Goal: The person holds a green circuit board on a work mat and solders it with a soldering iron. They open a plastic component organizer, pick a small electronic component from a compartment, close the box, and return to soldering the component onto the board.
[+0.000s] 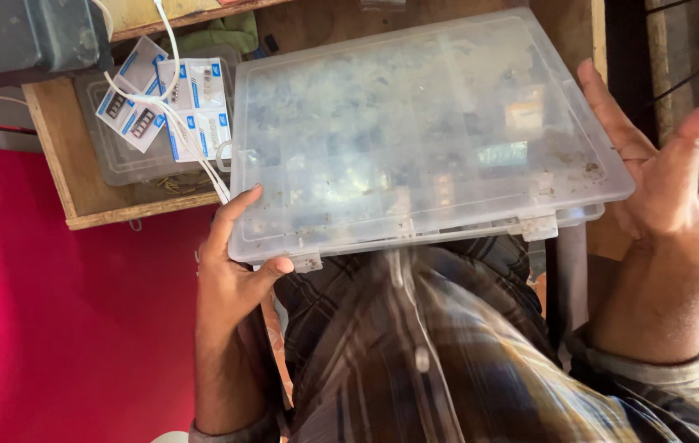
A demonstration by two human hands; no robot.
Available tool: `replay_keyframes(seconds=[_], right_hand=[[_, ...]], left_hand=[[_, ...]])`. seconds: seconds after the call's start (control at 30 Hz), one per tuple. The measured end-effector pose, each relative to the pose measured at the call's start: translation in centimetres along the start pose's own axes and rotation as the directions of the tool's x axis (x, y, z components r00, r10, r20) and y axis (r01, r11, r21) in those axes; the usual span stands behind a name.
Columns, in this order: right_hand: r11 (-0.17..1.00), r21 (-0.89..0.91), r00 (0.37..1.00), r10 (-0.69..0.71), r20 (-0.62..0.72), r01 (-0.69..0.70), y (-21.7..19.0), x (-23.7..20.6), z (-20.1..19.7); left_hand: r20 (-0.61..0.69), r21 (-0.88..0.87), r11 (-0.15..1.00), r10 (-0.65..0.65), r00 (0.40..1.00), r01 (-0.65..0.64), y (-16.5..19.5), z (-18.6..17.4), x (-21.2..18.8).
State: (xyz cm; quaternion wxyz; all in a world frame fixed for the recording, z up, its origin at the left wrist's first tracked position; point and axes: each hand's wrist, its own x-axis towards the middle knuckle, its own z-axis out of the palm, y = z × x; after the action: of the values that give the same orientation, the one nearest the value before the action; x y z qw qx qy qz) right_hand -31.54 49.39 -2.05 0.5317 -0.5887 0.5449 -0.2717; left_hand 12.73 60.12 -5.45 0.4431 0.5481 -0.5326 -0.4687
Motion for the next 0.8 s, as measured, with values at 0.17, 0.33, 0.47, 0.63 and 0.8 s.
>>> replay_keyframes(seconds=[0.17,0.33,0.47,0.63,0.8], right_hand=[[0.990,0.126,0.998,0.065,-0.026,-0.062,-1.3,0.4,1.3],[0.931,-0.320,0.981,-0.143,0.131,0.178,-1.0,0.6,0.5],[0.893,-0.375,0.960,-0.176,0.218,0.249,0.8,-0.2,0.4],[0.994,0.097,0.988,0.032,0.150,-0.047,2.9,-0.6,1.0],[0.955,0.246,0.986,0.158,0.051,-0.165,3.2,-1.3,1.8]], left_hand=[[-0.024,0.148,0.989,0.005,1.000,-0.002,-0.3,-0.2,0.5],[-0.006,-0.084,0.995,0.047,0.999,-0.047,-0.8,0.6,0.4],[0.024,-0.284,0.959,-0.008,1.000,0.015,-1.6,0.8,0.8],[0.033,-0.348,0.937,-0.001,0.999,0.012,-2.4,0.6,1.4],[0.033,-0.412,0.911,-0.013,0.999,0.026,-2.7,0.4,1.6]])
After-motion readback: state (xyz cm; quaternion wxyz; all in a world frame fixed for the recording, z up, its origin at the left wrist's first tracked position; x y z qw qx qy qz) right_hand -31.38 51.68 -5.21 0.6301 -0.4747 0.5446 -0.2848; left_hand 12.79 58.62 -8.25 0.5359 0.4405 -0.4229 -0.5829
